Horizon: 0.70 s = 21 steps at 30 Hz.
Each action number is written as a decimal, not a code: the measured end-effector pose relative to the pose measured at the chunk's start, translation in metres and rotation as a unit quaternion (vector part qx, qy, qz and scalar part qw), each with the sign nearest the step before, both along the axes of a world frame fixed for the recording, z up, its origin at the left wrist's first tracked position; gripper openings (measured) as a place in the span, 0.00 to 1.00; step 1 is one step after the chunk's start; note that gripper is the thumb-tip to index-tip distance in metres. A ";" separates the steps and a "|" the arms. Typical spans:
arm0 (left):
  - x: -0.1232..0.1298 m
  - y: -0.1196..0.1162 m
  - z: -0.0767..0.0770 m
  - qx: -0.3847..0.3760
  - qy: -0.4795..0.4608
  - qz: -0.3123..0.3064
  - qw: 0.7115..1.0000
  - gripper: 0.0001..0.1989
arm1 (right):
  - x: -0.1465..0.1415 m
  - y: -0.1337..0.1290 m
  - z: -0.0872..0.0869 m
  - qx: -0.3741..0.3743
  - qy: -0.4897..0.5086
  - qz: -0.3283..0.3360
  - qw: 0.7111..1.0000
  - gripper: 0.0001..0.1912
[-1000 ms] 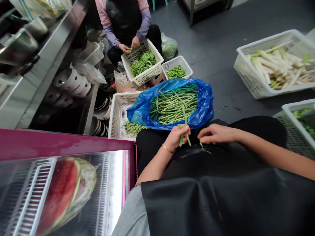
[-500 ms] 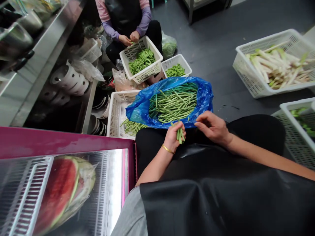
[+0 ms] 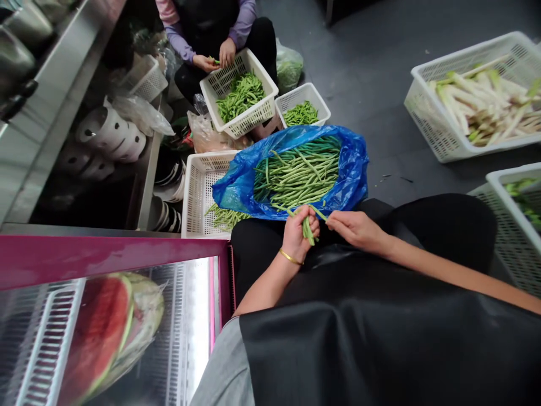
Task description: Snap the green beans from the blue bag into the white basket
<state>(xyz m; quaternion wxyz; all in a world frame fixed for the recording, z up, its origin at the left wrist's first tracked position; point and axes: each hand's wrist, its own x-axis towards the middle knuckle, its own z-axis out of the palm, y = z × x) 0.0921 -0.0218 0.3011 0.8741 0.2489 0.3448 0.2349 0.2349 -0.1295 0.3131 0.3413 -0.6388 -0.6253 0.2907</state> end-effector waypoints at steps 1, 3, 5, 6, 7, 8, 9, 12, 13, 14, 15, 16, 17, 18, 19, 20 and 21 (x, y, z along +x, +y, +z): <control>0.002 0.004 -0.003 -0.006 0.031 0.051 0.998 0.16 | -0.007 -0.002 0.000 0.032 -0.042 0.009 0.999 0.23; 0.002 0.012 -0.006 0.024 0.085 0.120 0.989 0.17 | -0.014 -0.004 -0.001 0.065 -0.128 0.076 0.987 0.23; -0.002 0.015 -0.006 0.091 0.112 0.055 0.988 0.18 | -0.012 -0.002 -0.001 0.063 -0.197 0.146 0.967 0.23; -0.005 0.014 -0.004 0.124 0.114 -0.027 0.985 0.18 | -0.009 -0.001 -0.001 0.057 -0.221 0.165 0.959 0.23; -0.007 0.011 -0.002 0.148 0.107 -0.117 0.976 0.19 | -0.006 0.001 -0.001 0.055 -0.238 0.169 0.955 0.23; -0.009 0.008 0.001 0.160 0.095 -0.196 0.963 0.20 | -0.003 0.003 -0.001 0.058 -0.248 0.158 0.954 0.22; -0.010 0.004 0.004 0.163 0.080 -0.247 0.952 0.21 | -0.001 0.004 0.000 0.068 -0.250 0.140 0.956 0.22; -0.010 -0.004 0.011 0.163 0.050 -0.263 0.950 0.22 | 0.001 0.007 0.002 0.105 -0.243 0.078 0.961 0.25; -0.010 -0.005 0.013 0.160 0.047 -0.258 0.952 0.22 | 0.001 0.007 0.002 0.112 -0.240 0.052 0.963 0.26; -0.010 -0.006 0.013 0.155 0.044 -0.257 0.953 0.21 | 0.002 0.006 0.002 0.113 -0.236 0.031 0.965 0.27; -0.009 -0.007 0.013 0.145 0.037 -0.261 0.954 0.21 | 0.003 0.006 0.002 0.112 -0.226 0.023 0.967 0.27; -0.009 -0.007 0.012 0.132 0.024 -0.269 0.954 0.21 | 0.005 0.005 0.002 0.111 -0.208 0.032 0.971 0.27; -0.010 -0.007 0.010 0.117 0.007 -0.277 0.954 0.21 | 0.008 0.004 0.002 0.108 -0.181 0.058 0.976 0.26; -0.011 -0.007 0.009 0.103 -0.012 -0.283 0.954 0.21 | 0.011 0.003 0.003 0.102 -0.147 0.095 0.979 0.24; -0.011 -0.007 0.008 0.091 -0.028 -0.287 0.953 0.21 | 0.015 0.002 0.005 0.092 -0.111 0.132 0.981 0.23; -0.012 -0.007 0.007 0.082 -0.040 -0.290 0.953 0.22 | 0.018 0.001 0.006 0.083 -0.084 0.161 0.980 0.22; -0.013 -0.008 0.006 0.076 -0.048 -0.291 0.952 0.22 | 0.021 0.000 0.007 0.075 -0.070 0.179 0.978 0.21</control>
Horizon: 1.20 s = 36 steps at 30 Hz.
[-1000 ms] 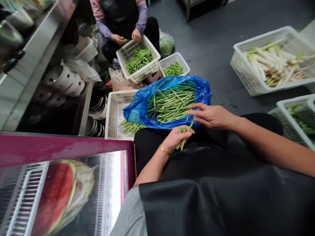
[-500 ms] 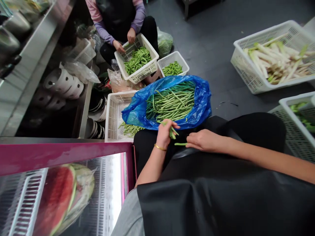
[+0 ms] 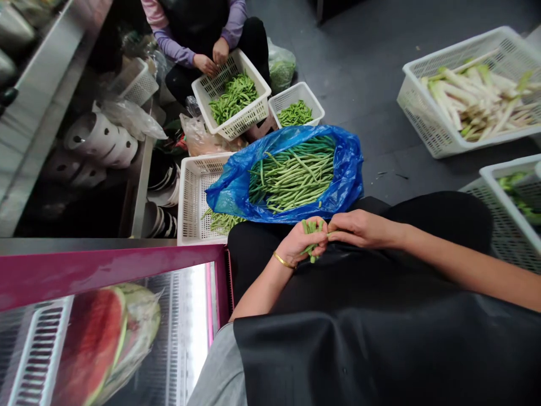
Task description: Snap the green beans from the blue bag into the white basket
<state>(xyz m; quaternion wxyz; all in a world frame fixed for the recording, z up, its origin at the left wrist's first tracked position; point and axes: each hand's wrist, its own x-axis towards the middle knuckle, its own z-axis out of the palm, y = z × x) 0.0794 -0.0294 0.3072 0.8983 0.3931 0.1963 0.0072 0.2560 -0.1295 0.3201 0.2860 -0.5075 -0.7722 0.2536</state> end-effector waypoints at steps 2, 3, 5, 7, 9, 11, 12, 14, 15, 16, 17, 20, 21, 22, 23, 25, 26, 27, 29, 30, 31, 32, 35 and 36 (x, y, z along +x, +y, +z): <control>0.002 -0.002 -0.002 -0.005 -0.002 0.001 1.000 0.22 | 0.003 0.000 -0.002 -0.001 -0.022 -0.003 1.000 0.21; 0.004 -0.004 -0.004 -0.003 0.001 0.008 1.000 0.23 | 0.003 0.002 -0.005 0.010 -0.043 -0.026 0.999 0.21; 0.013 -0.012 -0.009 0.007 0.012 0.050 0.999 0.23 | 0.000 0.008 -0.016 0.033 -0.079 -0.105 0.991 0.23; 0.024 -0.020 -0.015 0.024 0.040 0.127 0.991 0.23 | -0.004 0.018 -0.031 0.042 -0.102 -0.199 0.974 0.24; 0.032 -0.024 -0.020 0.042 0.085 0.177 0.980 0.23 | -0.006 0.025 -0.040 0.024 -0.129 -0.269 0.954 0.26; 0.031 -0.021 -0.019 0.069 0.113 0.123 0.984 0.23 | -0.004 0.023 -0.035 -0.021 -0.127 -0.256 0.958 0.27; 0.028 -0.016 -0.016 0.086 0.107 0.058 0.989 0.22 | -0.001 0.018 -0.026 -0.059 -0.100 -0.198 0.973 0.27; 0.018 -0.005 -0.008 0.131 0.067 -0.064 0.987 0.21 | 0.007 0.005 0.001 -0.152 0.005 -0.007 0.988 0.27; 0.014 0.002 -0.005 0.150 0.048 -0.094 0.983 0.20 | 0.012 0.000 0.015 -0.203 0.055 0.070 0.975 0.27; 0.010 0.008 -0.002 0.158 0.036 -0.097 0.982 0.19 | 0.018 -0.003 0.029 -0.244 0.093 0.110 0.959 0.27; 0.007 0.013 -0.001 0.147 0.027 -0.074 0.986 0.19 | 0.025 -0.003 0.038 -0.291 0.113 0.138 0.940 0.27; 0.004 0.022 -0.004 0.040 -0.017 0.047 0.998 0.21 | 0.045 0.018 0.040 -0.376 0.023 0.127 0.917 0.24; 0.004 0.023 -0.006 0.006 -0.038 0.082 0.996 0.22 | 0.051 0.032 0.032 -0.369 -0.044 0.087 0.924 0.23; 0.004 0.024 -0.007 -0.014 -0.053 0.107 0.993 0.22 | 0.055 0.048 0.021 -0.342 -0.115 0.024 0.932 0.24; 0.005 0.025 -0.007 -0.018 -0.058 0.119 0.991 0.22 | 0.058 0.066 0.009 -0.301 -0.181 -0.058 0.934 0.25; 0.005 0.029 -0.007 0.010 -0.042 0.128 0.991 0.19 | 0.059 0.103 -0.017 -0.247 -0.262 -0.210 0.909 0.26; 0.006 0.031 -0.006 0.031 -0.025 0.135 0.990 0.17 | 0.057 0.120 -0.028 -0.247 -0.294 -0.257 0.887 0.27; 0.007 0.034 -0.005 0.051 -0.006 0.148 0.988 0.16 | 0.055 0.133 -0.036 -0.258 -0.307 -0.265 0.877 0.25; 0.011 0.041 -0.003 0.071 0.035 0.189 0.979 0.15 | 0.051 0.148 -0.045 -0.272 -0.311 -0.266 0.871 0.20; 0.014 0.044 -0.003 0.070 0.055 0.211 0.973 0.16 | 0.049 0.148 -0.045 -0.273 -0.306 -0.265 0.873 0.18; 0.017 0.048 -0.003 0.063 0.074 0.233 0.968 0.17 | 0.046 0.143 -0.042 -0.265 -0.302 -0.268 0.876 0.18; 0.021 0.051 -0.005 0.056 0.092 0.254 0.961 0.20 | 0.044 0.133 -0.038 -0.249 -0.303 -0.269 0.880 0.18; 0.033 0.053 -0.013 0.037 0.123 0.294 0.947 0.24 | 0.029 0.086 -0.021 -0.160 -0.324 -0.234 0.902 0.18; 0.037 0.051 -0.017 0.030 0.123 0.295 0.947 0.24 | 0.022 0.068 -0.016 -0.124 -0.328 -0.212 0.912 0.18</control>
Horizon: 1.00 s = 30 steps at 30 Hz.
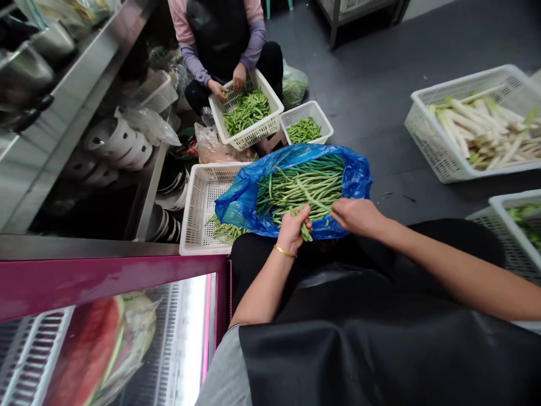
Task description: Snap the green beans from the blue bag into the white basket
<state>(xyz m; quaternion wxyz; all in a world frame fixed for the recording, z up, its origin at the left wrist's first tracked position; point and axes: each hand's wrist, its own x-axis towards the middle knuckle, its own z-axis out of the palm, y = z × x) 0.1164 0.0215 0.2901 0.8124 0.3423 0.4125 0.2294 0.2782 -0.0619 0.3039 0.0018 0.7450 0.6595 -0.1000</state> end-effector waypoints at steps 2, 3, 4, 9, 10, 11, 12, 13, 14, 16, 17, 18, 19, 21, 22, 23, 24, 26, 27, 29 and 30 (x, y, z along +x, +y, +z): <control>0.006 -0.007 -0.007 -0.020 -0.013 -0.017 1.000 0.23 | -0.016 -0.032 0.005 0.058 0.009 0.067 0.996 0.18; 0.007 -0.012 -0.009 -0.032 -0.022 -0.031 0.999 0.23 | -0.024 -0.045 0.005 0.090 0.021 0.096 0.991 0.17; 0.008 -0.017 -0.011 -0.044 -0.031 -0.043 0.998 0.23 | -0.031 -0.055 0.004 0.121 0.036 0.122 0.985 0.17; -0.001 -0.031 -0.005 -0.055 -0.087 -0.057 0.993 0.20 | -0.045 -0.072 -0.008 0.189 0.110 0.173 0.960 0.16; -0.004 -0.032 -0.003 -0.054 -0.095 -0.066 0.992 0.20 | -0.046 -0.073 -0.008 0.192 0.120 0.165 0.960 0.16; -0.008 -0.034 0.000 -0.055 -0.101 -0.077 0.990 0.20 | -0.046 -0.074 -0.008 0.192 0.128 0.156 0.960 0.16; -0.012 -0.036 0.002 -0.051 -0.103 -0.085 0.990 0.21 | -0.046 -0.074 -0.008 0.185 0.139 0.148 0.962 0.16; -0.015 -0.038 0.004 -0.036 -0.099 -0.085 0.991 0.21 | -0.045 -0.073 -0.007 0.169 0.156 0.138 0.963 0.16; -0.019 -0.042 0.005 -0.002 -0.087 -0.079 0.993 0.20 | -0.045 -0.072 -0.007 0.139 0.185 0.126 0.965 0.16; -0.023 -0.051 0.006 0.106 -0.036 -0.079 0.991 0.18 | -0.042 -0.067 -0.009 0.022 0.268 0.098 0.958 0.15; -0.025 -0.055 0.006 0.162 -0.004 -0.094 0.982 0.17 | -0.040 -0.064 -0.010 -0.051 0.308 0.083 0.946 0.14; -0.026 -0.060 0.006 0.206 0.028 -0.118 0.971 0.17 | -0.039 -0.061 -0.010 -0.118 0.335 0.068 0.932 0.14; -0.026 -0.063 0.006 0.234 0.053 -0.144 0.960 0.17 | -0.037 -0.058 -0.009 -0.169 0.349 0.056 0.920 0.14; -0.024 -0.065 0.007 0.236 0.069 -0.154 0.957 0.19 | -0.035 -0.056 0.000 -0.202 0.372 0.051 0.905 0.15; -0.023 -0.064 0.007 0.218 0.057 -0.132 0.965 0.19 | -0.035 -0.057 0.007 -0.183 0.399 0.049 0.897 0.15; -0.021 -0.062 0.007 0.188 0.036 -0.102 0.976 0.19 | -0.035 -0.060 0.016 -0.144 0.443 0.039 0.884 0.15; -0.020 -0.060 0.007 0.152 0.008 -0.069 0.986 0.18 | -0.035 -0.065 0.026 -0.083 0.497 0.013 0.864 0.15; -0.018 -0.055 0.007 0.076 -0.045 -0.010 0.996 0.18 | -0.033 -0.075 0.044 0.107 0.584 -0.099 0.798 0.16; -0.018 -0.053 0.006 0.048 -0.066 0.006 0.997 0.18 | -0.031 -0.080 0.049 0.193 0.596 -0.159 0.763 0.16; -0.020 -0.050 0.006 0.017 -0.096 0.003 0.995 0.18 | -0.023 -0.087 0.049 0.205 0.594 -0.186 0.756 0.16; -0.022 -0.049 0.006 0.012 -0.112 -0.020 0.993 0.18 | -0.018 -0.088 0.044 0.126 0.587 -0.154 0.784 0.16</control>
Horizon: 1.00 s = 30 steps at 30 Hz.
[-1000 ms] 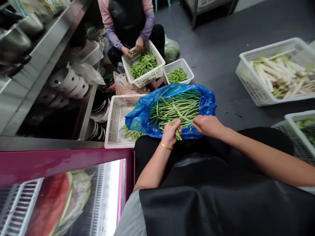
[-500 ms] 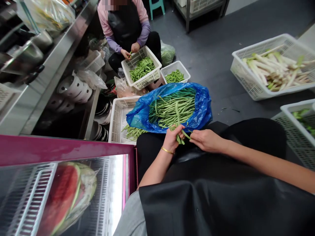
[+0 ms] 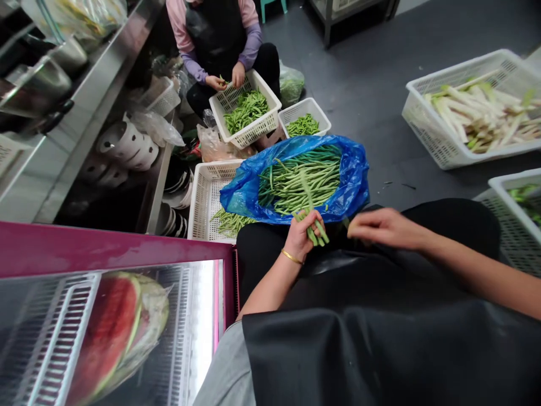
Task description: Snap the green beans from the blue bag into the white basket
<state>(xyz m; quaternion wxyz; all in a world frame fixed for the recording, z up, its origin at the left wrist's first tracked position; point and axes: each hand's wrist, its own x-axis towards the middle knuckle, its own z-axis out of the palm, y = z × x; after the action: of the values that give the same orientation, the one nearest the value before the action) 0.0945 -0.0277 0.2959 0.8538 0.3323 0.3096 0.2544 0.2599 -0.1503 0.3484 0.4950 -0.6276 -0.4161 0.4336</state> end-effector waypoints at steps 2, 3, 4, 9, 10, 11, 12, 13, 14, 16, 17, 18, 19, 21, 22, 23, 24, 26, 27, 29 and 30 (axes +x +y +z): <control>-0.004 0.000 0.001 0.001 -0.034 -0.084 0.996 0.19 | 0.009 0.001 -0.013 -0.121 -0.028 0.184 0.975 0.17; -0.005 0.000 0.002 -0.001 -0.052 -0.130 0.990 0.19 | 0.012 0.004 -0.019 -0.154 -0.024 0.222 0.963 0.19; -0.005 -0.001 0.003 -0.004 -0.066 -0.171 0.983 0.19 | 0.014 0.008 -0.023 -0.157 -0.008 0.208 0.965 0.22; 0.003 -0.005 -0.001 0.004 0.000 -0.109 0.994 0.16 | -0.011 0.027 -0.011 0.081 -0.062 -0.003 0.995 0.19; 0.005 -0.004 -0.002 0.002 0.037 -0.053 0.998 0.15 | -0.020 0.028 -0.007 0.122 -0.109 0.027 0.986 0.16; 0.006 -0.004 -0.004 -0.004 0.070 -0.002 0.998 0.15 | -0.028 0.028 -0.006 0.145 -0.143 0.070 0.977 0.14; 0.007 -0.003 -0.006 -0.010 0.093 0.033 0.995 0.15 | -0.035 0.029 -0.007 0.145 -0.150 0.110 0.972 0.13; 0.008 -0.002 -0.006 -0.012 0.106 0.049 0.993 0.15 | -0.039 0.029 -0.011 0.123 -0.132 0.132 0.975 0.14; 0.008 -0.002 -0.006 -0.007 0.110 0.047 0.993 0.15 | -0.041 0.031 -0.017 0.085 -0.096 0.133 0.983 0.15; 0.006 -0.002 -0.005 0.012 0.104 0.004 0.994 0.16 | -0.039 0.033 -0.031 0.002 -0.017 0.107 0.994 0.17; 0.004 -0.002 -0.003 0.016 0.100 -0.027 0.994 0.17 | -0.037 0.035 -0.037 -0.023 0.004 0.095 0.995 0.17; 0.001 -0.002 -0.001 0.016 0.096 -0.059 0.993 0.18 | -0.033 0.036 -0.042 -0.033 0.006 0.085 0.996 0.17; -0.002 -0.002 0.002 0.015 0.094 -0.089 0.991 0.20 | -0.030 0.036 -0.045 -0.034 -0.001 0.080 0.996 0.17; -0.009 -0.001 0.004 0.020 0.095 -0.146 0.985 0.23 | -0.023 0.033 -0.047 -0.038 0.001 0.101 0.994 0.17; -0.012 0.000 0.005 0.028 0.098 -0.172 0.980 0.24 | -0.020 0.030 -0.046 -0.046 0.017 0.130 0.990 0.17; -0.015 0.000 0.005 0.036 0.102 -0.197 0.974 0.24 | -0.018 0.028 -0.045 -0.054 0.034 0.162 0.985 0.18; -0.017 0.000 0.004 0.043 0.106 -0.219 0.969 0.24 | -0.016 0.025 -0.043 -0.061 0.036 0.191 0.979 0.19; -0.020 -0.001 0.001 0.059 0.113 -0.249 0.960 0.24 | -0.013 0.020 -0.042 -0.050 -0.038 0.217 0.974 0.20; -0.021 -0.001 -0.001 0.072 0.119 -0.256 0.957 0.23 | -0.012 0.018 -0.042 -0.033 -0.109 0.211 0.971 0.20; -0.022 0.001 -0.001 0.122 0.138 -0.280 0.942 0.21 | -0.010 0.017 -0.041 -0.005 -0.234 0.221 0.947 0.20; -0.022 0.003 0.001 0.159 0.143 -0.313 0.925 0.20 | -0.010 0.017 -0.039 -0.001 -0.260 0.256 0.931 0.21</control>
<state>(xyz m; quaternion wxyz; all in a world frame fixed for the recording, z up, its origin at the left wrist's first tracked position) 0.0726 -0.0248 0.2965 0.7728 0.5766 0.2636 -0.0301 0.2503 -0.1329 0.3091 0.2410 -0.5909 -0.6767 0.3673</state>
